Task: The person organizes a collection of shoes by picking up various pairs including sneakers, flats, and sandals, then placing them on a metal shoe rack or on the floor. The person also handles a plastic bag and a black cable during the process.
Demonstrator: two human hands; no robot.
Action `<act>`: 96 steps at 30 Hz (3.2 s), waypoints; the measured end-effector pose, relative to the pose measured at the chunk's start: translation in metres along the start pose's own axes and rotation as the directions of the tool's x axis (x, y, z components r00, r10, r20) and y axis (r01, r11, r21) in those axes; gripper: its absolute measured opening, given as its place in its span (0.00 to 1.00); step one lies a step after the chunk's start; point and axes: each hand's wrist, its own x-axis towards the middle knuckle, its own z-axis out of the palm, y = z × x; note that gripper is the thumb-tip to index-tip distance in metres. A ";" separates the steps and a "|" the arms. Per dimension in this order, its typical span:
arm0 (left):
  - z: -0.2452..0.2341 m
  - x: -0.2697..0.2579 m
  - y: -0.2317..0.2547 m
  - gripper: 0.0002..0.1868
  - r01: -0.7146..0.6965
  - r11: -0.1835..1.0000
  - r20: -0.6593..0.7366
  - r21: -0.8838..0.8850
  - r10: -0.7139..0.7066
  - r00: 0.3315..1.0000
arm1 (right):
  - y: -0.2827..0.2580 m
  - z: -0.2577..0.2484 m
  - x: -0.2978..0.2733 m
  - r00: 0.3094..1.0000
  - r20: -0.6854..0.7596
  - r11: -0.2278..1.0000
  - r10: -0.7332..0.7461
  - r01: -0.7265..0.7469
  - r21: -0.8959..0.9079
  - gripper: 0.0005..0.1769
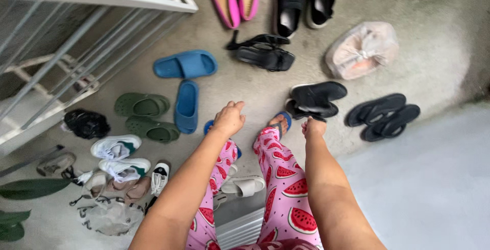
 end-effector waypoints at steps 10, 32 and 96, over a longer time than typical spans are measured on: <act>0.041 0.023 -0.018 0.29 -0.034 0.999 0.074 -0.002 0.034 0.997 | 0.029 0.067 0.028 0.898 -0.130 0.754 -0.419 0.265 -0.601 0.49; 0.055 0.052 -0.017 0.25 -0.065 0.991 0.140 0.113 0.049 0.989 | 0.024 0.051 0.053 0.803 -0.073 0.766 -0.592 0.531 -0.362 0.20; -0.050 0.054 -0.539 0.13 -0.447 0.435 -0.548 -0.782 -0.822 0.158 | 0.202 0.555 -0.393 -0.718 0.696 -0.408 0.018 0.630 0.661 0.26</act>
